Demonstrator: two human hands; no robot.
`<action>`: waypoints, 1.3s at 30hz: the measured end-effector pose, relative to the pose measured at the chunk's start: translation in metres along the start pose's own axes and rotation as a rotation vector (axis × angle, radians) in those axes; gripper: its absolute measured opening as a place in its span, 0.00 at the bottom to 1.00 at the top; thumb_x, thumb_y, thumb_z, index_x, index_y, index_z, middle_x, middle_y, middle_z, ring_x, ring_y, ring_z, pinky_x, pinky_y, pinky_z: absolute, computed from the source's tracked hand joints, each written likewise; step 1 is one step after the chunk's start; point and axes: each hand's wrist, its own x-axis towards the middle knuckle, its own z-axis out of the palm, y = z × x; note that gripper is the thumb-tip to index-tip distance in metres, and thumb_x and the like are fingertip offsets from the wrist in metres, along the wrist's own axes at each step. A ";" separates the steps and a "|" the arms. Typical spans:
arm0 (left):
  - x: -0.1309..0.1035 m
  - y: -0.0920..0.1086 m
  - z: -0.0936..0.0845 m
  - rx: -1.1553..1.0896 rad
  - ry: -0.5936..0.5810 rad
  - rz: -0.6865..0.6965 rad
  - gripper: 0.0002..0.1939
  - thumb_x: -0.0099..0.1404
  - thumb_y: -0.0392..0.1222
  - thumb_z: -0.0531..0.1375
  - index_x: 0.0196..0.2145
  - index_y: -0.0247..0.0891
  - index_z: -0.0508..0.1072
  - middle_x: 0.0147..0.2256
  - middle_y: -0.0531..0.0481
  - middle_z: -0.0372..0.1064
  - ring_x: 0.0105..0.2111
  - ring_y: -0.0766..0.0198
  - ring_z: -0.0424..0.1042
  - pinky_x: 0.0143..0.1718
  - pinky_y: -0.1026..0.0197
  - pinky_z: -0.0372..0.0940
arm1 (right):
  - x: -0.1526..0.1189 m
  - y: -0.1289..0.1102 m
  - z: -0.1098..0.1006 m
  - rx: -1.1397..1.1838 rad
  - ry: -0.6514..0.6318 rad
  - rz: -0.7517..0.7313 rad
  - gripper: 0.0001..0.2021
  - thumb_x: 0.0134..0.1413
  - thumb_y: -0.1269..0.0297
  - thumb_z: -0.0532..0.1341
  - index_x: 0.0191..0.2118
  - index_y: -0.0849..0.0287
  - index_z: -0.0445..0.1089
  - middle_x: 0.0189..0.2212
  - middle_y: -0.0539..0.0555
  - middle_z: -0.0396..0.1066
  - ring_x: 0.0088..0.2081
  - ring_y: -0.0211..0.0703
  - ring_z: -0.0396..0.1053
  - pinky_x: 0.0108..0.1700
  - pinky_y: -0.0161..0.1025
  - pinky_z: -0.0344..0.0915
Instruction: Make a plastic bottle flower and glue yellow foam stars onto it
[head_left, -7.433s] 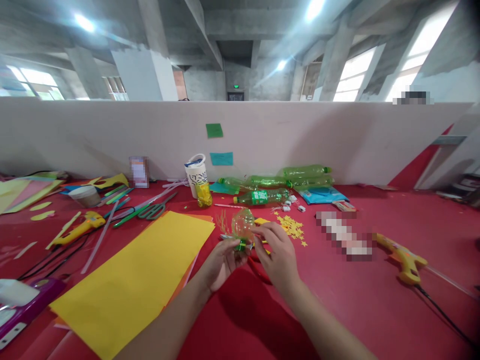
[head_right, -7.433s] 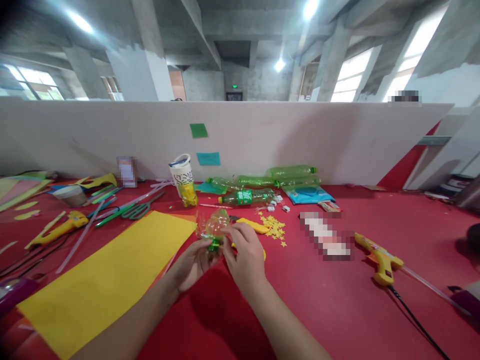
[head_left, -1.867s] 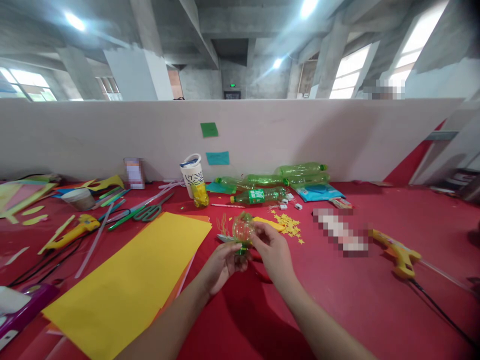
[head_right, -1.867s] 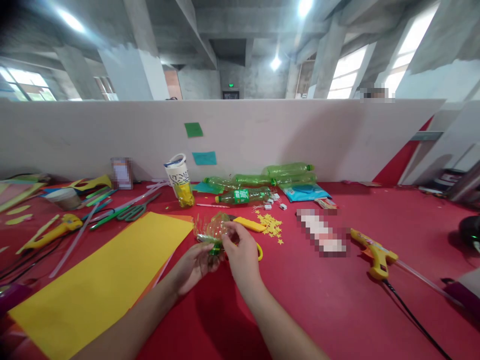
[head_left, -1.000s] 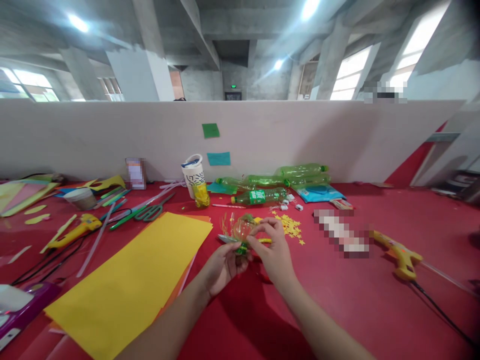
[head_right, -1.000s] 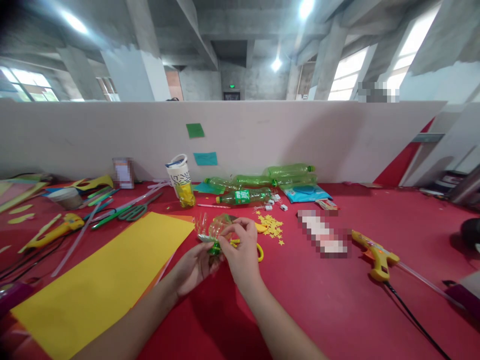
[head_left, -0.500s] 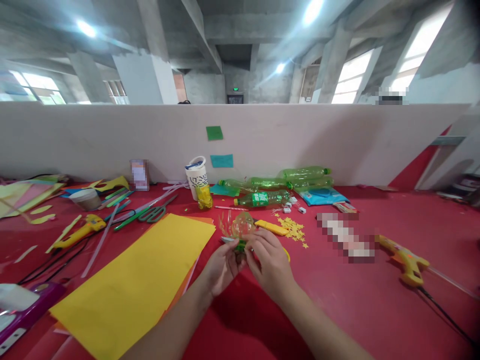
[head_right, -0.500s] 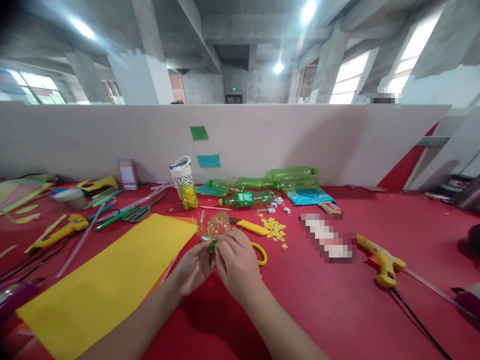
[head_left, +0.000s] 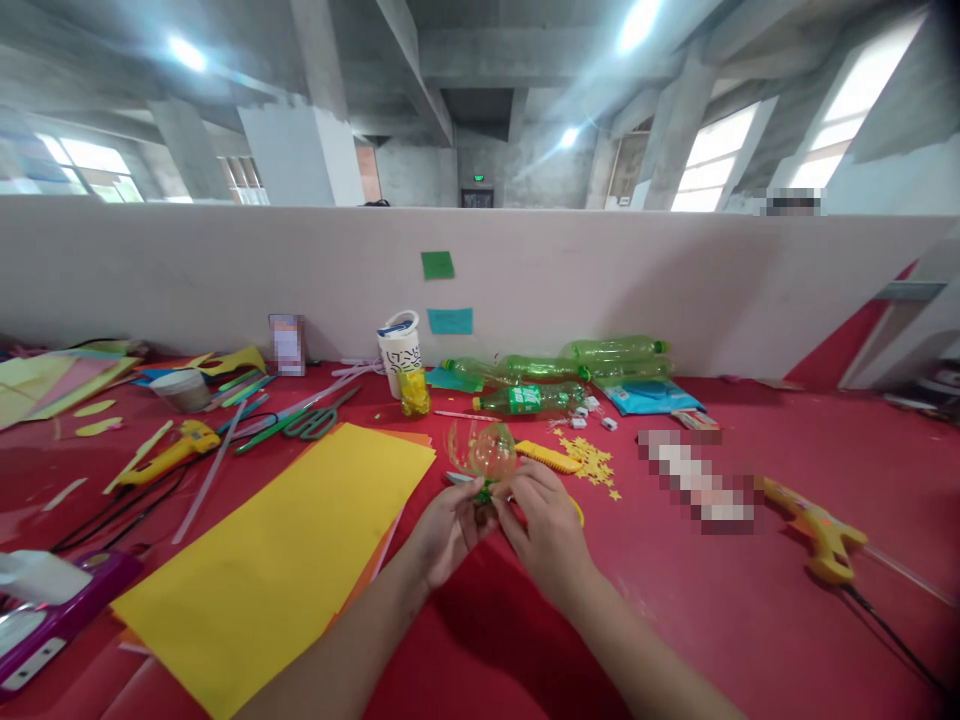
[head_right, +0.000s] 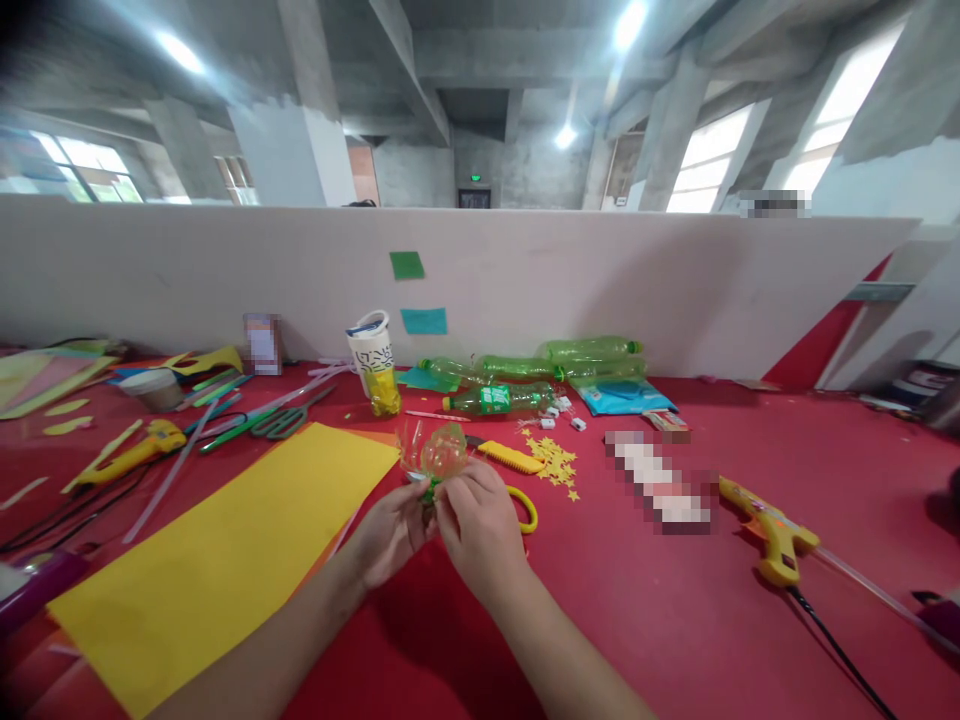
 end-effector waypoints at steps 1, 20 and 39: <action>0.000 0.000 0.000 0.009 -0.002 0.002 0.07 0.63 0.34 0.56 0.28 0.32 0.72 0.25 0.49 0.72 0.24 0.69 0.69 0.28 0.67 0.65 | 0.000 0.001 -0.001 0.007 0.006 0.012 0.07 0.57 0.73 0.55 0.32 0.55 0.67 0.28 0.52 0.71 0.36 0.45 0.66 0.43 0.45 0.65; -0.004 -0.001 0.004 0.150 -0.028 0.020 0.05 0.59 0.34 0.57 0.32 0.33 0.73 0.29 0.49 0.72 0.27 0.67 0.70 0.32 0.64 0.63 | 0.001 0.000 -0.009 -0.050 0.058 0.016 0.08 0.56 0.73 0.55 0.39 0.55 0.66 0.35 0.54 0.72 0.40 0.47 0.65 0.46 0.48 0.61; 0.000 -0.009 -0.001 0.267 -0.079 0.042 0.05 0.58 0.35 0.56 0.29 0.34 0.71 0.25 0.51 0.67 0.22 0.67 0.65 0.24 0.63 0.59 | 0.005 0.004 -0.012 -0.287 0.001 0.142 0.08 0.55 0.65 0.57 0.40 0.58 0.68 0.38 0.58 0.65 0.42 0.52 0.61 0.45 0.49 0.59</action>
